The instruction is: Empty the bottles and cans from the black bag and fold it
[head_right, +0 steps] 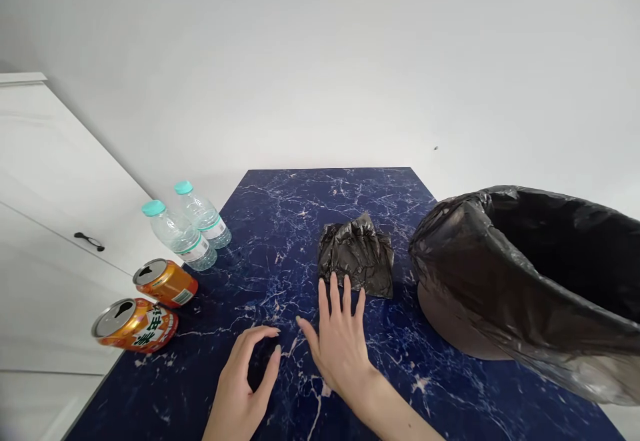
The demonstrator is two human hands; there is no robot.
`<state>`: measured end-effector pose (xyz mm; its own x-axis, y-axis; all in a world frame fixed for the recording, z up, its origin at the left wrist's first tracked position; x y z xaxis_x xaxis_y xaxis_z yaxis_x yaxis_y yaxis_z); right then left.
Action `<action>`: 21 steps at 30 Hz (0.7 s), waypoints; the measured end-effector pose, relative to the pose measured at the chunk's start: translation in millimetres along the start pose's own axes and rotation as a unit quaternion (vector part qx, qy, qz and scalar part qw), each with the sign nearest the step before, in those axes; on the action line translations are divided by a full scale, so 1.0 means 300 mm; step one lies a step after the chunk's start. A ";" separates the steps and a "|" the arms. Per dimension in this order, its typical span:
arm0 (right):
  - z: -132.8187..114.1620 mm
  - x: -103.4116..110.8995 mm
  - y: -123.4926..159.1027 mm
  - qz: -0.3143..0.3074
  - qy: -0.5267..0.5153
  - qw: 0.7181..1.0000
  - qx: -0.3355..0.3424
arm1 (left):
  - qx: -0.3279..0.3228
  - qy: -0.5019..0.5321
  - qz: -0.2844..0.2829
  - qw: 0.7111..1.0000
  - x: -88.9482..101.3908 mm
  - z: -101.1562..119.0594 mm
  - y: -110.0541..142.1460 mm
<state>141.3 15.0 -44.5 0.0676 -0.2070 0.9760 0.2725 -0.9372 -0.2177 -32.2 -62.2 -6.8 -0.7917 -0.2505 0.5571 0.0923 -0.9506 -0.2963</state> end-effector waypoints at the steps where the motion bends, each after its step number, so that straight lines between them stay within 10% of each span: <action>1: 0.021 -0.012 -0.019 -0.006 0.001 1.000 -0.007 | 0.001 -0.001 -0.001 1.000 0.000 0.000 0.001; 13: 0.460 -0.088 -0.263 0.021 -0.006 0.985 -0.170 | -0.004 -0.021 0.000 1.000 0.006 0.001 0.000; 21: 0.563 -0.115 -0.260 0.034 -0.007 0.970 -0.241 | -0.005 -0.013 -0.012 1.000 -0.002 0.008 -0.008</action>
Point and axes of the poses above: each hand's wrist, its own y-axis away from the middle knuckle, its own x-axis out of the back of the hand, z = x × y, the point moved 7 cm from there along -y, towards the middle knuckle, and after that the axes turned 9 degrees about y, right-handed, at the moved point
